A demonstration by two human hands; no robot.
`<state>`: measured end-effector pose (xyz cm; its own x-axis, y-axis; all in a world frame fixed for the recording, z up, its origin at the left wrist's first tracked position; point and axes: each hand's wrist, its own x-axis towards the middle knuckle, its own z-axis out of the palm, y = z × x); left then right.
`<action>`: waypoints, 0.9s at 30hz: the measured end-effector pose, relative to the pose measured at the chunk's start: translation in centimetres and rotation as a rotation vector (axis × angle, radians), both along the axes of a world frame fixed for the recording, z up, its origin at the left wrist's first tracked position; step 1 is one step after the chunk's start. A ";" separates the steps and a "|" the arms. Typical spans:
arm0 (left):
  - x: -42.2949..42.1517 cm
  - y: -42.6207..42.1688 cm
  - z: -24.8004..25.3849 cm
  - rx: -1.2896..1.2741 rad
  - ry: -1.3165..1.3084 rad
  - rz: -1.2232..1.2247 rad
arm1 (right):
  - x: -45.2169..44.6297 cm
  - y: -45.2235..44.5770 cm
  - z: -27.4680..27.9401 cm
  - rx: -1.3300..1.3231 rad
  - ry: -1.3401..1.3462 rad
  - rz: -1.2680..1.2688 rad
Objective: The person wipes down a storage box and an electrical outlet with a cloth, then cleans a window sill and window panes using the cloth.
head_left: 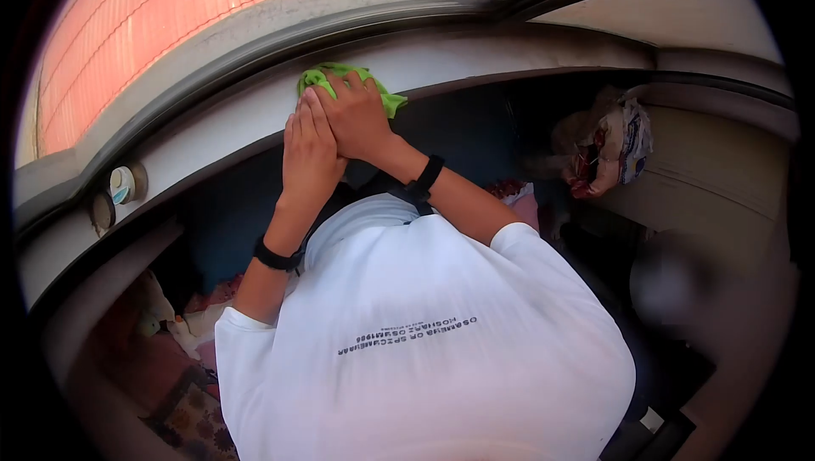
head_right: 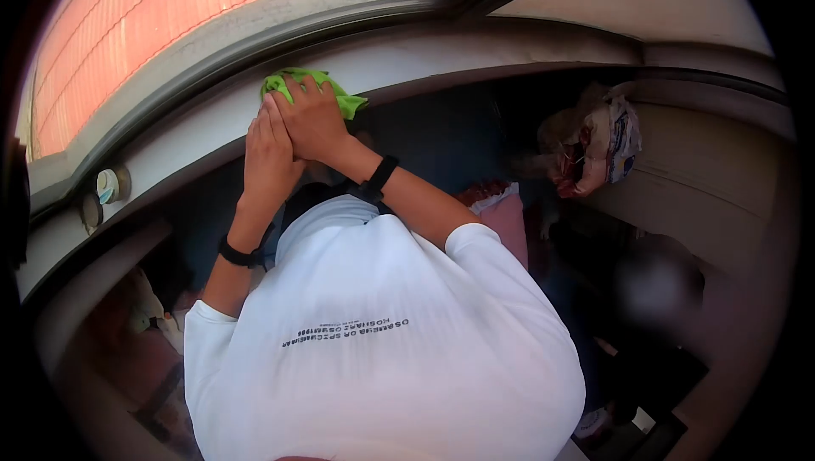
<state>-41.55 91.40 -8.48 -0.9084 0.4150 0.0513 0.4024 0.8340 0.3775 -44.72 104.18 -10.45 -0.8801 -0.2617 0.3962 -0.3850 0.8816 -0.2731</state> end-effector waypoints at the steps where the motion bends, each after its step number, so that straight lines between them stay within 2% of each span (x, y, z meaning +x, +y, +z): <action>1: 0.4 -2.4 0.1 -0.012 0.005 0.015 | -0.4 -2.3 0.0 -0.021 0.030 0.077; 4: 1.4 -8.6 0.4 -0.014 0.016 0.178 | -1.5 -9.4 -0.5 -0.031 0.105 0.232; 6: 1.6 -11.8 0.7 -0.018 -0.093 0.349 | -2.0 -13.0 -0.6 -0.018 0.150 0.308; 9: 1.6 -13.8 0.7 -0.088 -0.033 0.376 | -2.0 -15.4 -0.3 0.021 -0.077 0.373; 11: 1.4 -13.3 0.5 -0.052 -0.013 0.361 | -2.2 -14.7 -0.7 -0.040 -0.024 0.361; 16: 0.0 -7.4 -0.4 0.068 0.018 0.265 | -2.0 -7.6 -0.4 -0.107 0.004 0.278; 18: -0.6 -3.9 -0.7 0.143 0.061 0.170 | -1.8 -3.2 0.1 -0.007 -0.113 0.251; 22: -1.9 3.5 -0.9 0.231 0.138 0.093 | 0.0 7.0 1.4 -0.371 -0.175 0.266; 24: -2.4 6.9 0.8 0.252 -0.030 -0.106 | 2.1 11.5 1.5 -0.414 -0.205 0.185; 25: -2.6 8.7 1.5 0.254 -0.024 -0.106 | 2.6 13.2 1.5 -0.463 -0.229 0.101; 26: -2.7 10.3 2.1 0.332 0.046 -0.227 | 2.8 14.3 1.4 -0.460 -0.224 0.101; 27: -2.9 11.6 2.7 0.409 0.117 -0.348 | 2.8 15.1 1.4 -0.502 -0.011 0.052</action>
